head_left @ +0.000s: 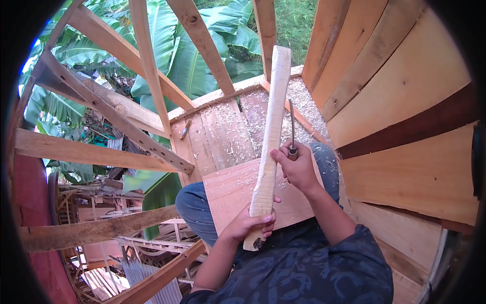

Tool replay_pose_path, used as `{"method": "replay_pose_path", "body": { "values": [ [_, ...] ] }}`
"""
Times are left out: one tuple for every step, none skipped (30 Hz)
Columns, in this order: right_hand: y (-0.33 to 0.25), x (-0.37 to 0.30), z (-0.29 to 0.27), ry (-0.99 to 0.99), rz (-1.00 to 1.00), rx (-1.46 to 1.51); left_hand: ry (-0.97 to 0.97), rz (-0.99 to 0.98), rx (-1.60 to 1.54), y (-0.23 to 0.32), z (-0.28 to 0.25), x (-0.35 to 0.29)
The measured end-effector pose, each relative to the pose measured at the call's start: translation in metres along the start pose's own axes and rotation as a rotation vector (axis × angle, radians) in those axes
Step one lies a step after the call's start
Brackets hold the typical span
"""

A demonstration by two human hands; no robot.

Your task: The person is sitting on a wooden floor and using a curved knife to shave and shape a long, thin piece of light-colored wood. They hold the wood with their left hand and use the knife with their right hand to remove thin shavings, gradually smoothing and rounding the wood's surface.

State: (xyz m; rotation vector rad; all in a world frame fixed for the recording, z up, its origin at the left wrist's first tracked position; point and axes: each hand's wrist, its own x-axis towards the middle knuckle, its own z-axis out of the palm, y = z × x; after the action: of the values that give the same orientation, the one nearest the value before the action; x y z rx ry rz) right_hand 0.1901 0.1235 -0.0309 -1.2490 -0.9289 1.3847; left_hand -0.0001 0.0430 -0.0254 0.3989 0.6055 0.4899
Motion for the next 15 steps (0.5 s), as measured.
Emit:
{"method": "replay_pose_path", "body": {
  "values": [
    [0.009, 0.004, -0.002, -0.008, -0.052, -0.066, 0.033, 0.007, 0.053, 0.001, -0.003, 0.0],
    [0.012, 0.006, -0.005, -0.018, -0.102, -0.138, 0.063, 0.014, 0.101, 0.0, -0.007, 0.0],
    [0.011, 0.006, -0.012, -0.054, -0.119, -0.335, 0.092, 0.021, 0.148, 0.0, -0.012, 0.0],
    [0.006, 0.004, -0.02, -0.091, -0.134, -0.531, 0.085, 0.008, 0.154, 0.0, -0.018, -0.001],
    [0.001, 0.003, -0.026, -0.131, -0.152, -0.726, 0.08, -0.004, 0.162, 0.001, -0.024, -0.003],
    [-0.002, 0.001, -0.03, -0.162, -0.121, -0.794, 0.074, -0.015, 0.17, 0.001, -0.029, -0.004],
    [-0.005, -0.002, -0.032, -0.194, -0.09, -0.861, 0.059, -0.02, 0.165, 0.001, -0.032, -0.005],
    [-0.006, -0.005, -0.034, -0.221, -0.053, -0.929, 0.039, -0.03, 0.157, 0.001, -0.034, -0.004],
    [-0.007, -0.007, -0.035, -0.22, -0.036, -1.006, 0.02, -0.041, 0.15, 0.0, -0.036, -0.003],
    [-0.007, -0.008, -0.036, -0.221, -0.018, -1.082, 0.018, -0.041, 0.148, -0.001, -0.037, -0.002],
    [-0.007, -0.01, -0.036, -0.222, 0.0, -1.158, 0.015, -0.042, 0.146, -0.002, -0.037, -0.001],
    [-0.009, -0.009, -0.036, -0.217, 0.007, -1.207, 0.014, -0.042, 0.144, -0.003, -0.037, -0.001],
    [-0.012, -0.006, -0.036, -0.213, 0.013, -1.257, 0.024, -0.055, 0.155, -0.004, -0.038, -0.001],
    [-0.014, -0.003, -0.037, -0.206, 0.02, -1.309, 0.031, -0.068, 0.167, -0.004, -0.039, 0.0],
    [-0.009, 0.0, -0.041, -0.152, 0.023, -1.326, 0.038, -0.081, 0.179, -0.004, -0.04, 0.0]
  ]
}}
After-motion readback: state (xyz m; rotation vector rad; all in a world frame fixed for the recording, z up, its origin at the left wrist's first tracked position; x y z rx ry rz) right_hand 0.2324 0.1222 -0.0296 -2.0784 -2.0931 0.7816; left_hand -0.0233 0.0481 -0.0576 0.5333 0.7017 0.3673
